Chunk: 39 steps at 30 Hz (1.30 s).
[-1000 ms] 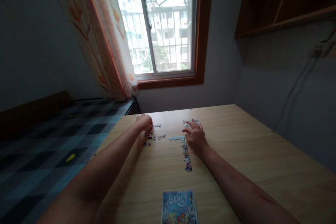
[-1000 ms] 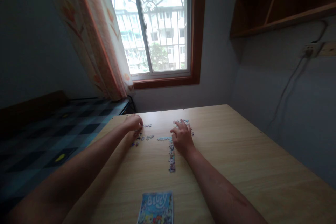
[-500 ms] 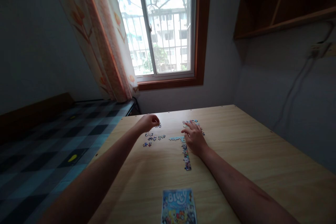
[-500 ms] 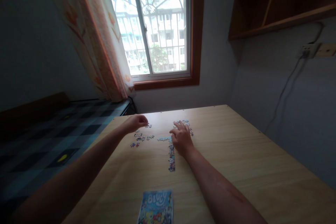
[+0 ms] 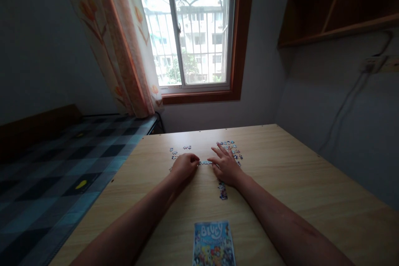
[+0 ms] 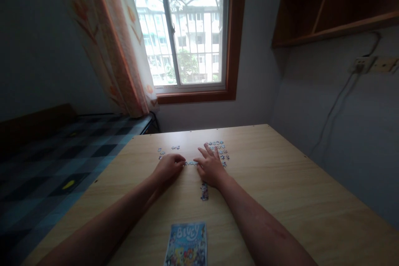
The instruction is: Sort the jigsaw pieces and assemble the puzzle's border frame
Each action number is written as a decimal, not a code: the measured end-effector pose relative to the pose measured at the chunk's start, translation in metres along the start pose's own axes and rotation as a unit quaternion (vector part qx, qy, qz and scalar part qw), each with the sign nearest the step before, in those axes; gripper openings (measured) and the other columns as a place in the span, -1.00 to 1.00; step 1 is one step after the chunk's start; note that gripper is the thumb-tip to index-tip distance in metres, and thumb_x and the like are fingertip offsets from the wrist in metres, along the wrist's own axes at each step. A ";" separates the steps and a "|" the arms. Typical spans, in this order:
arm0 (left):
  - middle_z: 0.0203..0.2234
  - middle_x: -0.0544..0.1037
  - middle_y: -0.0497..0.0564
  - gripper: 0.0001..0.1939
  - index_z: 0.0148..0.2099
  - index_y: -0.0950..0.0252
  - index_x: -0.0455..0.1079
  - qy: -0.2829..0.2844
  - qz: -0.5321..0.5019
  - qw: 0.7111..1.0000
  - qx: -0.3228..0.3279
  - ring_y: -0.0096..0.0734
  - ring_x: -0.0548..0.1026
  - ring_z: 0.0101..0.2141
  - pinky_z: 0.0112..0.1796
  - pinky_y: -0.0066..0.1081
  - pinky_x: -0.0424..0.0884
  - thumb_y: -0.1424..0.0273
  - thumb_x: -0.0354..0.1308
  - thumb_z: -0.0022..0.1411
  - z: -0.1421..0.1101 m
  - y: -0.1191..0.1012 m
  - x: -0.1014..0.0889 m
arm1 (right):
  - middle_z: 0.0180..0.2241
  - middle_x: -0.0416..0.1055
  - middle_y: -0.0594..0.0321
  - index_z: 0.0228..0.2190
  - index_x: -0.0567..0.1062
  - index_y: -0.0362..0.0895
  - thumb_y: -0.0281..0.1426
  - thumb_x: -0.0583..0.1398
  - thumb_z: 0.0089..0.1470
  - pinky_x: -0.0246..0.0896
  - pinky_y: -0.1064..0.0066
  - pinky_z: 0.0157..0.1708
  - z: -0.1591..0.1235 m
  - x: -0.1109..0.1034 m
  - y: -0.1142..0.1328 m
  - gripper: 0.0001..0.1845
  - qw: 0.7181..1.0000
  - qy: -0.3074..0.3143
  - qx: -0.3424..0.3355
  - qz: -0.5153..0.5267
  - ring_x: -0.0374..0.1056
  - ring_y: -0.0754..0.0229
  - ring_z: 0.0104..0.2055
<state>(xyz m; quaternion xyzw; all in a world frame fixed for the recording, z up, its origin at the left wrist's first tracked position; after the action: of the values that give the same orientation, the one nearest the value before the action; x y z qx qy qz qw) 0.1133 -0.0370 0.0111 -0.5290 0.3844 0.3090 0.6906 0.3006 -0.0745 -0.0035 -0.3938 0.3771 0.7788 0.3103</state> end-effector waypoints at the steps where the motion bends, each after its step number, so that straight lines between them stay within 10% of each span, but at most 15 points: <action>1: -0.26 0.69 0.04 -0.81 -0.19 0.22 0.65 0.001 0.005 1.000 -0.003 -0.29 0.60 -0.24 -0.15 -0.39 0.40 0.38 0.22 0.20 -0.001 -0.001 0.001 | 0.35 0.17 0.11 0.04 0.57 0.06 -0.39 0.15 0.21 -0.47 -0.34 0.34 0.000 0.000 0.001 -0.60 1.000 0.005 -0.002 -0.003 -0.22 -0.15 0.48; 39: -0.18 0.62 0.08 -0.71 -0.08 0.21 0.64 0.000 0.104 0.994 0.039 -0.27 0.56 -0.19 -0.08 -0.37 0.39 0.38 0.10 0.31 -0.013 -0.016 0.005 | 0.38 0.12 0.08 -0.03 0.61 0.04 -0.31 0.14 0.27 -0.38 -0.35 0.33 0.002 0.006 -0.001 -0.68 0.999 0.034 -0.007 -0.004 -0.21 -0.16 0.47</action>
<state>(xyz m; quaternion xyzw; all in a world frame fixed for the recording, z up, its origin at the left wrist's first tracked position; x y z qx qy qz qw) 0.1266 -0.0532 0.0133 -0.4590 0.4488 0.3639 0.6749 0.2979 -0.0717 -0.0079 -0.4236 0.3801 0.7666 0.2972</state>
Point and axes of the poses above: each hand's wrist, its own z-axis towards the middle knuckle, its own x-axis out of the palm, y = z × x, the point moved 5 cm from there along z, towards the middle knuckle
